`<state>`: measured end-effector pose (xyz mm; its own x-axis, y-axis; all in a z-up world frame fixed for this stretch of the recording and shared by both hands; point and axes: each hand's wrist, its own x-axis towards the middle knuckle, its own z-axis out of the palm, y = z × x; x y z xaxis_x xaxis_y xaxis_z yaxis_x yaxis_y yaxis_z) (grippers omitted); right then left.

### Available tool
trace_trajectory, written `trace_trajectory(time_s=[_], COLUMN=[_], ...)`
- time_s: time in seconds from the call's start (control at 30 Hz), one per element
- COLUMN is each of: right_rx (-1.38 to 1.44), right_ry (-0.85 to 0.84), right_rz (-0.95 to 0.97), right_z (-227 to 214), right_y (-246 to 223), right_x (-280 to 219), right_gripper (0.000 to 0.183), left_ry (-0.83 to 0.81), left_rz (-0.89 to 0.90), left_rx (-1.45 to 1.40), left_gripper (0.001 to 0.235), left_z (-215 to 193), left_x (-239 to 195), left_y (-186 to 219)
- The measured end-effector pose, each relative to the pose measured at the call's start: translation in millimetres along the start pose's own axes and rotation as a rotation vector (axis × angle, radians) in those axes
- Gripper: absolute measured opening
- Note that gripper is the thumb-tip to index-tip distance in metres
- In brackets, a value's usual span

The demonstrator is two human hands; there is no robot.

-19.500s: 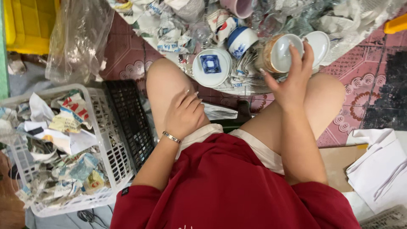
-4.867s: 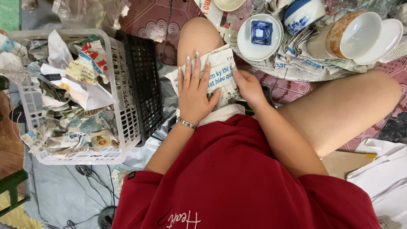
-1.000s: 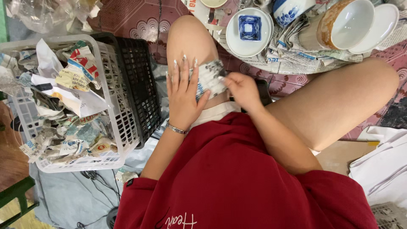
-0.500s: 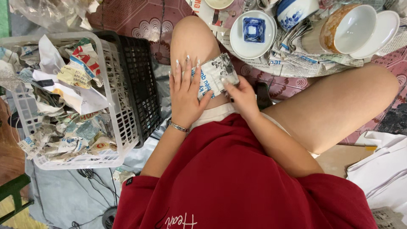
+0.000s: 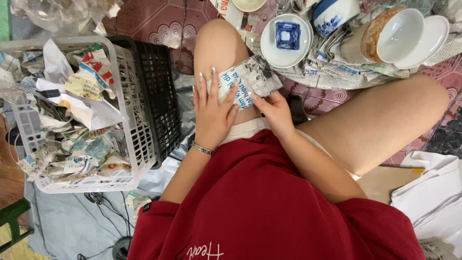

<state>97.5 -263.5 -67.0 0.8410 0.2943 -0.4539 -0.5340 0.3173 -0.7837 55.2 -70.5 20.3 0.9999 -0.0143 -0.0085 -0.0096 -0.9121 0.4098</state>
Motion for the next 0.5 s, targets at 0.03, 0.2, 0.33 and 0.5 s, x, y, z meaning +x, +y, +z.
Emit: trace_trajectory(time_s=[0.03,0.2,0.33,0.5], right_rx=[-0.054,-0.624,-1.241,-1.405], right_ry=[0.014,0.022,-0.138,-0.254], right_rz=[-0.012,-0.483,-0.794,-0.800], right_z=[4,15,28,46], right_y=[1,-11,-34,-48], right_x=[0,-8,-18,-20], right_gripper=[0.029,0.037,0.060,0.064], left_ry=[-0.001,-0.034,-0.040,0.044], left_rz=[0.011,-0.001,0.000,-0.124], left_rx=[0.020,-0.003,-0.109,-0.257], left_gripper=[0.051,0.048,0.057,0.074], left_z=[-1,-2,2,11], left_x=[1,1,0,-7], left_y=[1,-1,-13,-21])
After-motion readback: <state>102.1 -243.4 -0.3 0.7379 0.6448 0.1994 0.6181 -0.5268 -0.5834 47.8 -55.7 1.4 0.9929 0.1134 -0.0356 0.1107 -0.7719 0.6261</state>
